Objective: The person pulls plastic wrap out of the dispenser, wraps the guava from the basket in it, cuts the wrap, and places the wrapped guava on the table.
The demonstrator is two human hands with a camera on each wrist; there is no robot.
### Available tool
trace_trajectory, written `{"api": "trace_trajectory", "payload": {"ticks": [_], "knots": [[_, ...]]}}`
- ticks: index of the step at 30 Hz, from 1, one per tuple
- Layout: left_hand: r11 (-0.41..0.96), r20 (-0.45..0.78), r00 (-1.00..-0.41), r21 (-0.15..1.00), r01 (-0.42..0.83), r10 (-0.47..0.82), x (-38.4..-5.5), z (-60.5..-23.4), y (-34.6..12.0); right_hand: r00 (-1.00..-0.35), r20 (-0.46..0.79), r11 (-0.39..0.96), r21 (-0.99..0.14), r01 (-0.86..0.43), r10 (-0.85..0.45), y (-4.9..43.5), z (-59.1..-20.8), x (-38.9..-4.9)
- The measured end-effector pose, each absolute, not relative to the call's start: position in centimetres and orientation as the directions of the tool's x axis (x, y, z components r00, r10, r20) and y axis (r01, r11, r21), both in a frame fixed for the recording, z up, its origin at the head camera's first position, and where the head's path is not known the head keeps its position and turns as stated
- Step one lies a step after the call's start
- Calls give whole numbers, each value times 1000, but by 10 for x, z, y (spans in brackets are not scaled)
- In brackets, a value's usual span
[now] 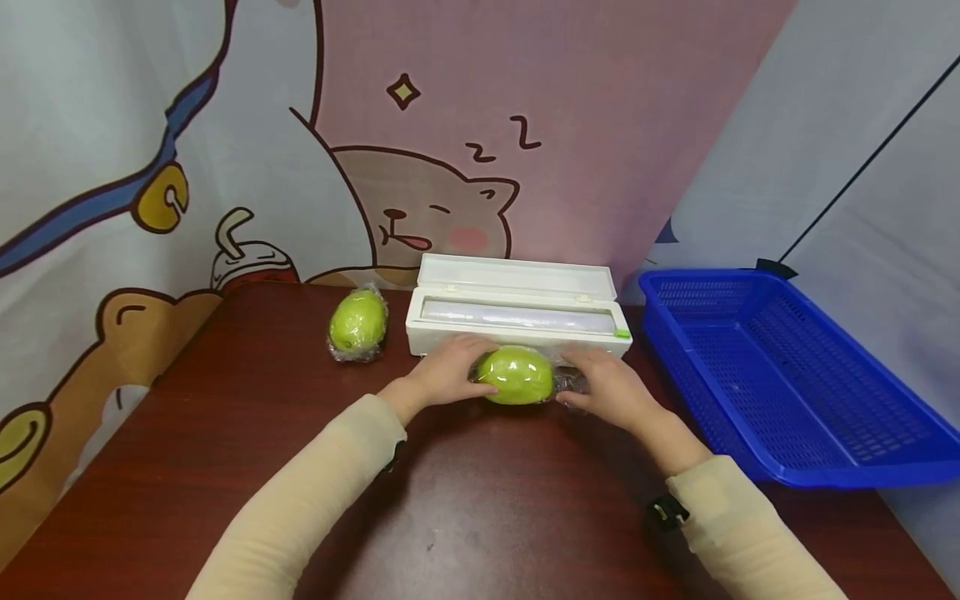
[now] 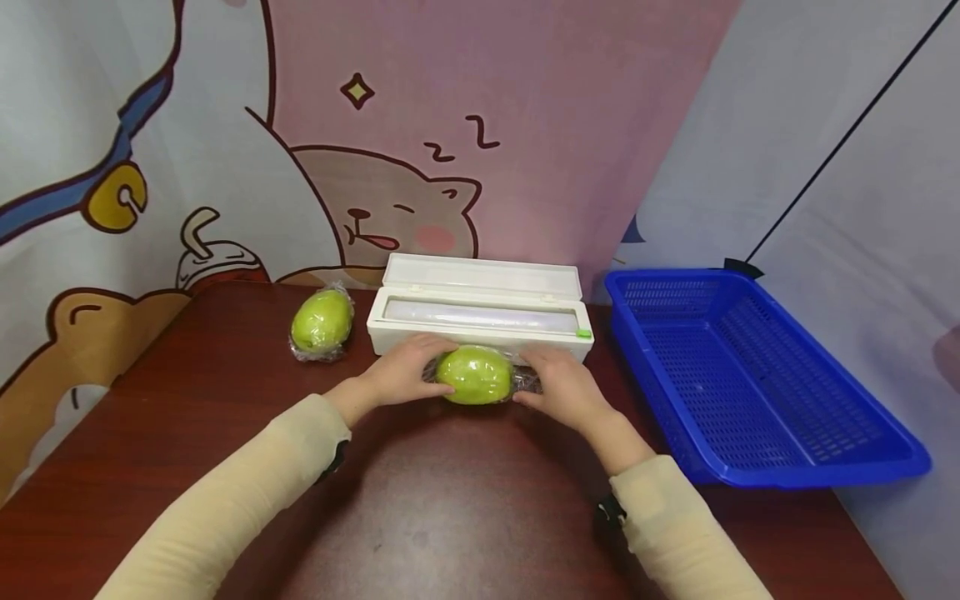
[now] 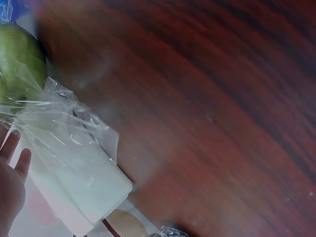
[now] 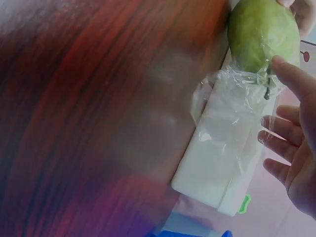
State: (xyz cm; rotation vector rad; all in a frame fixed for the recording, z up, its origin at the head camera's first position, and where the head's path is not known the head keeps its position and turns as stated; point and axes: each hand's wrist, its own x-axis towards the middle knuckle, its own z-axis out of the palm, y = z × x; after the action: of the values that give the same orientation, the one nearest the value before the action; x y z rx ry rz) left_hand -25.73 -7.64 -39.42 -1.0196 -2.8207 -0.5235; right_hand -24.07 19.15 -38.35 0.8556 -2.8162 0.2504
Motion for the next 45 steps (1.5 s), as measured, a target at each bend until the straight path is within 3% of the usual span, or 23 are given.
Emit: {"api": "trace_trajectory", "payload": {"ticks": [13,24,37,45], "knots": [[707,216,-756,269,654,617,-259,-392,-73,-729,311,756,-46,-653,-610,191,-389,-241],[716,201,-767,276,641,609,-258,-391,-75,-763,310,776,-109,-621,-567,198,-386,-241],[765,89,-798,239,599,596,-248,-381,-61,-746,280,756,-96,-648,-604,187,-394,-246],[721,105,-777,311,619,621,-244,-376,-53,-720,276,717,-131,-684,-637,184,-393,-253]]}}
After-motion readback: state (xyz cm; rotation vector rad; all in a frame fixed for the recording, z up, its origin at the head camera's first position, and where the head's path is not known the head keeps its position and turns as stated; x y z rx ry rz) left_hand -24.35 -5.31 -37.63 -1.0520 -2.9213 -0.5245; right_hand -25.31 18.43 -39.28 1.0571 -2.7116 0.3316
